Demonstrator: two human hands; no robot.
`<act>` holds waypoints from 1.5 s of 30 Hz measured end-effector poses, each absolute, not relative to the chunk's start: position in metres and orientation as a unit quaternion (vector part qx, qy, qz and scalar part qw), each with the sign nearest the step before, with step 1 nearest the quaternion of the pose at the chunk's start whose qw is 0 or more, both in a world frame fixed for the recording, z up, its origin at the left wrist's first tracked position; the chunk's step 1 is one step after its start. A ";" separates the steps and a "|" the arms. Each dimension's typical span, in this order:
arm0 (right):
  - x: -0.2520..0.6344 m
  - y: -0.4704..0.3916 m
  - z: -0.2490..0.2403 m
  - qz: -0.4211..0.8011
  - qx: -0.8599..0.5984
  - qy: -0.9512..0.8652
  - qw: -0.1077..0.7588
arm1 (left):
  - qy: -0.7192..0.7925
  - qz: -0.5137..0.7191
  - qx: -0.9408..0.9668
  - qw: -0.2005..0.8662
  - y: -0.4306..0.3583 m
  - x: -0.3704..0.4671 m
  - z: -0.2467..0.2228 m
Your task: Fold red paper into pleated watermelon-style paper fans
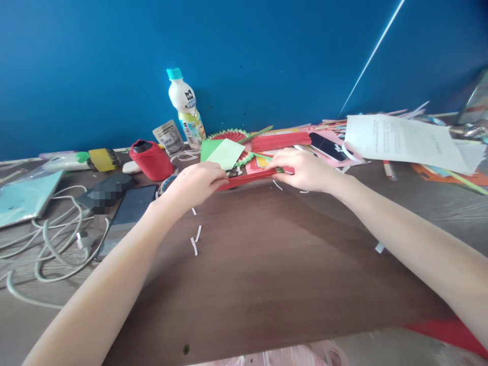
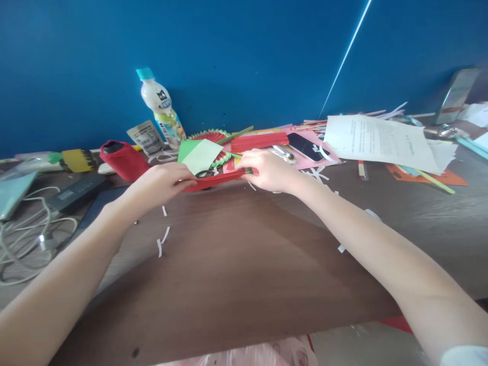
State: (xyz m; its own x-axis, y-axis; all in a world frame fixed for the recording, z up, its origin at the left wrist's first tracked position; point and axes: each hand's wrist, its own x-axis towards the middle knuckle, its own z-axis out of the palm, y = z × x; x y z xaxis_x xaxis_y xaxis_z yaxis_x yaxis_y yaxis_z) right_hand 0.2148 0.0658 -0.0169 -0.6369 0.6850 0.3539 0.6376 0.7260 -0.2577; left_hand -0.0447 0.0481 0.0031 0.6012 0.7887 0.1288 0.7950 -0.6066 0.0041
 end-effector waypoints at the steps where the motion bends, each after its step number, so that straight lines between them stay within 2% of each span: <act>1: 0.214 0.066 -0.017 0.074 -0.361 -0.906 0.210 | -0.441 -0.051 -0.896 0.025 0.047 -0.044 0.004; 4: 0.213 0.064 -0.017 0.152 -0.351 -0.910 0.159 | -0.447 -0.012 -0.895 -0.014 0.044 -0.042 0.006; 9: 0.214 0.059 -0.019 0.256 -0.352 -0.900 0.030 | -0.447 0.054 -0.881 -0.145 0.039 -0.036 -0.001; 15: 0.209 0.052 -0.018 0.266 -0.352 -0.897 -0.033 | -0.407 0.055 -0.901 -0.137 0.031 -0.026 -0.013; 18: 0.205 0.053 -0.022 0.280 -0.333 -0.900 -0.014 | -0.410 0.046 -0.900 -0.144 0.030 -0.024 -0.014; 24: 0.205 0.061 -0.032 0.314 -0.344 -0.884 0.042 | -0.430 0.022 -0.871 -0.239 0.039 -0.030 -0.015; 32: 0.207 0.065 -0.037 0.363 -0.360 -0.854 0.095 | -0.434 0.004 -0.858 -0.274 0.053 -0.040 -0.018; 45: 0.204 0.066 -0.041 0.300 -0.374 -0.867 0.137 | -0.433 0.011 -0.850 -0.300 0.060 -0.047 -0.023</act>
State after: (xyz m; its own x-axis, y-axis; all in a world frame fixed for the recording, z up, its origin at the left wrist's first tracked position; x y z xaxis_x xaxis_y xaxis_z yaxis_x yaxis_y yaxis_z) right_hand 0.2038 0.0660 -0.0408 -0.6828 0.7305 0.0125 0.5661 0.5397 -0.6231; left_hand -0.0475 0.0597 -0.0230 0.6249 0.7296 -0.2779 0.7422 -0.4448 0.5013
